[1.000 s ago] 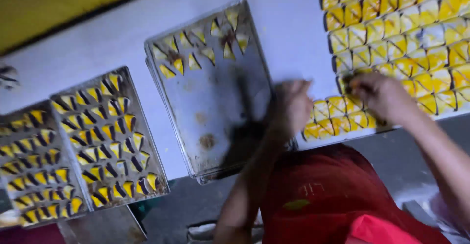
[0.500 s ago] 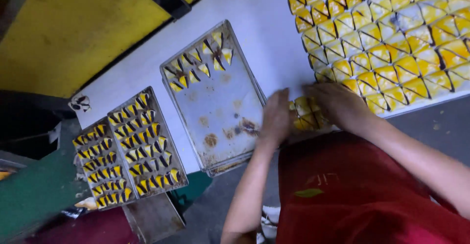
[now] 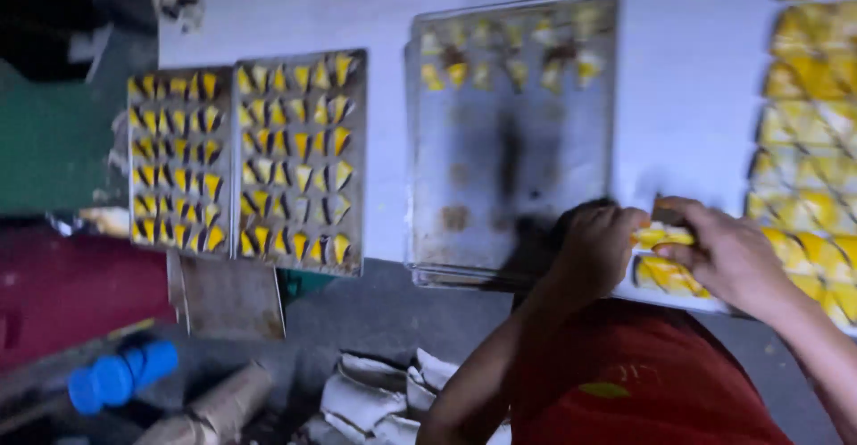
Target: Arranging small triangular dough pieces onto metal baking trays in an organized grid pattern.
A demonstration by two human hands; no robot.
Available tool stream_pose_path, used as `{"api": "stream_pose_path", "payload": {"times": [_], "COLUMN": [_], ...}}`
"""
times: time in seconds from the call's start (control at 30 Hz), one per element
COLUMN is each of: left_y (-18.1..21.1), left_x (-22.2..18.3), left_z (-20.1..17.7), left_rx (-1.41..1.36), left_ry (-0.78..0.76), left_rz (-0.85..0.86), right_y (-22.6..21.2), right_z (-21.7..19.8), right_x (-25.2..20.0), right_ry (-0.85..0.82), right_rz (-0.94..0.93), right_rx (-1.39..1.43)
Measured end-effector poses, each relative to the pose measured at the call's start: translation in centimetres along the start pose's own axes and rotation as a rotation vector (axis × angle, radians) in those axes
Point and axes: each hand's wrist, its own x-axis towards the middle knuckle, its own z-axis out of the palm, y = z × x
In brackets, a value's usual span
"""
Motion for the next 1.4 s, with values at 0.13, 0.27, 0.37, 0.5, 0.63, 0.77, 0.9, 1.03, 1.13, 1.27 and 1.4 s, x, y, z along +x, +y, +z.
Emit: {"api": "stream_pose_path", "payload": {"times": [0.13,0.27,0.37,0.5,0.63,0.77,0.9,1.03,1.13,1.27,1.4], "left_y": [-7.4,-18.8,-23.5,-24.9,-22.1,-23.5,-21.6,-20.9,-20.2,-18.3,-17.6], "left_x": [2.5,2.7,5.5,7.4,8.8,8.6,9.3,9.9,9.9,11.4,11.0], "left_z": [-7.5,-10.8,-15.4,-18.4,-22.1,-17.5,-17.5,-14.1,-14.0,-13.3,-11.8], "left_rx": [-0.508,-0.156,0.209,0.356,0.519,0.357,0.341,0.366,0.413,0.378,0.289], "left_ry": [0.155,0.265,0.257,0.173,0.219,0.131,0.14,0.102,0.074,0.06,0.011], "left_rz": [-0.257,-0.307,-0.435,-0.417,-0.329,-0.228,-0.195,-0.22,-0.189,-0.126,-0.098], "right_y": [-8.6,-15.3,-19.5,-22.4,-23.5,-21.1,-20.7,-15.9,-18.4,-16.6,-15.0], "right_z": [-0.1,4.2,6.1,6.1,2.9,3.6,3.2,5.5,1.5,1.0,0.1], "right_x": [5.3,16.7,22.7,26.1,25.4,25.9,23.6,25.0,20.8,21.3,19.7], "right_ry": [0.143,0.035,0.038,0.068,-0.03,-0.023,0.03,0.072,0.052,0.059,0.088], "right_rz": [-0.178,-0.104,-0.084,-0.093,-0.115,-0.076,-0.136,-0.107,-0.056,-0.082,0.045], "right_rx": [0.247,0.305,0.246,0.058,-0.007,-0.018,0.181,0.239,0.19,0.295,0.229]}}
